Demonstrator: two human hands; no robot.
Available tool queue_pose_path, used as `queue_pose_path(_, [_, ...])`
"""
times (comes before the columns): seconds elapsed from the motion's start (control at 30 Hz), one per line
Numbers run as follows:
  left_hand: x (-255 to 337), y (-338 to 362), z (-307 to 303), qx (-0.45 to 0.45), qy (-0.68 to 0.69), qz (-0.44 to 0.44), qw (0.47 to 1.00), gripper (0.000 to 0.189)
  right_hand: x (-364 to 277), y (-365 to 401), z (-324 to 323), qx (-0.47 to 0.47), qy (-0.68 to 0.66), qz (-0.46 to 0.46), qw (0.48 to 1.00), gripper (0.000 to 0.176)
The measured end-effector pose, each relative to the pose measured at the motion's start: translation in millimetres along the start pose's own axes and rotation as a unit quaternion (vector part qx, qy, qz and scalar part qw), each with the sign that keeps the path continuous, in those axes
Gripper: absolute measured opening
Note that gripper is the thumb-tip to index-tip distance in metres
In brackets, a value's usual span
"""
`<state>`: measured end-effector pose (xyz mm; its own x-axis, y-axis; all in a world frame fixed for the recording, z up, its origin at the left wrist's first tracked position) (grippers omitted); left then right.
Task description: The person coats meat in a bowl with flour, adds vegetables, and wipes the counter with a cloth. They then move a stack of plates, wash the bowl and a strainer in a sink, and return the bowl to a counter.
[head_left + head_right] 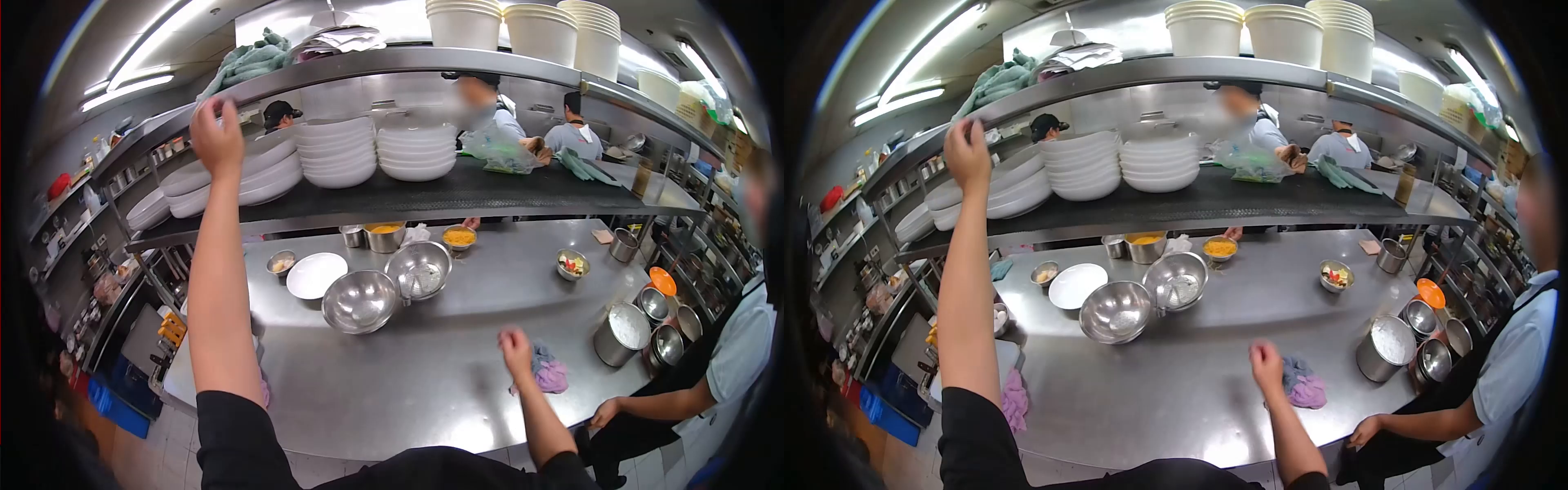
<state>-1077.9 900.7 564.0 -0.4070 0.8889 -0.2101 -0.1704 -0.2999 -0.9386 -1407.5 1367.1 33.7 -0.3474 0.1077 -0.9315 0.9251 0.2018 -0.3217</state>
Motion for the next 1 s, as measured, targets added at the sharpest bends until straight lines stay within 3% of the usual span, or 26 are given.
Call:
queue_pose_path(0.07, [-26.8, 42.5, -4.0, 0.009, -0.012, -0.095, 0.995, 0.034, -108.3, -39.2, -31.6, 0.037, -0.025, -0.073, 0.996, 0.014])
queue_pose_path(0.1, [-44.0, 66.5, -2.5, 0.006, -0.01, -0.16, 0.987, 0.039, -162.1, -56.2, -47.8, 0.062, 0.004, -0.152, 0.986, 0.013])
queue_pose_path(0.13, [-47.4, 81.5, -1.3, 0.008, -0.007, -0.161, 0.987, 0.039, -202.3, -77.8, -59.6, 0.038, -0.053, -0.211, 0.975, 0.012])
queue_pose_path(0.17, [-54.1, 98.3, -0.2, 0.002, -0.023, -0.198, 0.98, 0.044, -250.5, -90.0, -72.8, 0.07, -0.009, -0.268, 0.961, 0.012])
queue_pose_path(0.23, [-66.9, 131.1, 5.2, -0.001, -0.034, -0.237, 0.971, 0.05, -299.9, -141.5, -89.0, 0.089, -0.045, -0.273, 0.957, 0.013])
queue_pose_path(0.3, [-78.6, 159.2, 26.1, -0.066, -0.041, -0.279, 0.957, 0.059, -330.5, -192.3, -95.5, 0.114, -0.01, -0.26, 0.959, 0.018])
queue_pose_path(0.43, [-74.1, 158.6, 28.2, -0.051, -0.027, -0.298, 0.953, 0.059, -324.5, -289.3, -76.6, 0.098, 0.159, -0.247, 0.951, 0.023])
queue_pose_path(0.47, [-81.2, 162.8, 30.0, -0.039, -0.018, -0.302, 0.952, 0.062, -309.1, -303.1, -71.9, 0.093, 0.205, -0.175, 0.959, 0.023])
queue_pose_path(0.5, [-90.0, 168.0, 31.3, -0.03, -0.011, -0.306, 0.951, 0.065, -303.8, -309.7, -71.2, 0.094, 0.209, -0.171, 0.958, 0.023])
queue_pose_path(0.57, [-120.2, 195.9, 34.6, -0.081, 0.0, -0.45, 0.889, 0.08, -285.2, -325.9, -54.1, 0.074, 0.357, -0.126, 0.923, 0.022])
queue_pose_path(0.6, [-123.8, 196.2, 32.2, -0.078, -0.032, -0.433, 0.898, 0.076, -278.9, -331.5, -50.4, 0.059, 0.376, -0.129, 0.916, 0.022])
queue_pose_path(0.83, [-122.9, 202.2, 34.5, -0.118, -0.026, -0.466, 0.876, 0.084, -275.7, -337.1, -71.7, 0.068, 0.262, -0.096, 0.958, 0.025])
queue_pose_path(1.0, [-133.3, 212.3, 40.5, -0.139, -0.017, -0.503, 0.853, 0.086, -281.0, -319.2, -67.5, 0.109, 0.395, -0.057, 0.91, 0.024])
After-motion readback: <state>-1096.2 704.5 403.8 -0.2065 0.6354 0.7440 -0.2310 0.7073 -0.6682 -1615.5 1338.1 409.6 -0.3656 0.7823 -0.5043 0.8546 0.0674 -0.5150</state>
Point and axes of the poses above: each hand's wrist, its own y-axis away from the middle knuckle, its own z-axis out of the palm, x = y × z, the point moved 9 cm from there along -y, towards the middle knuckle, and after that the axes turned 14 degrees about z, right-handed, at the moved point
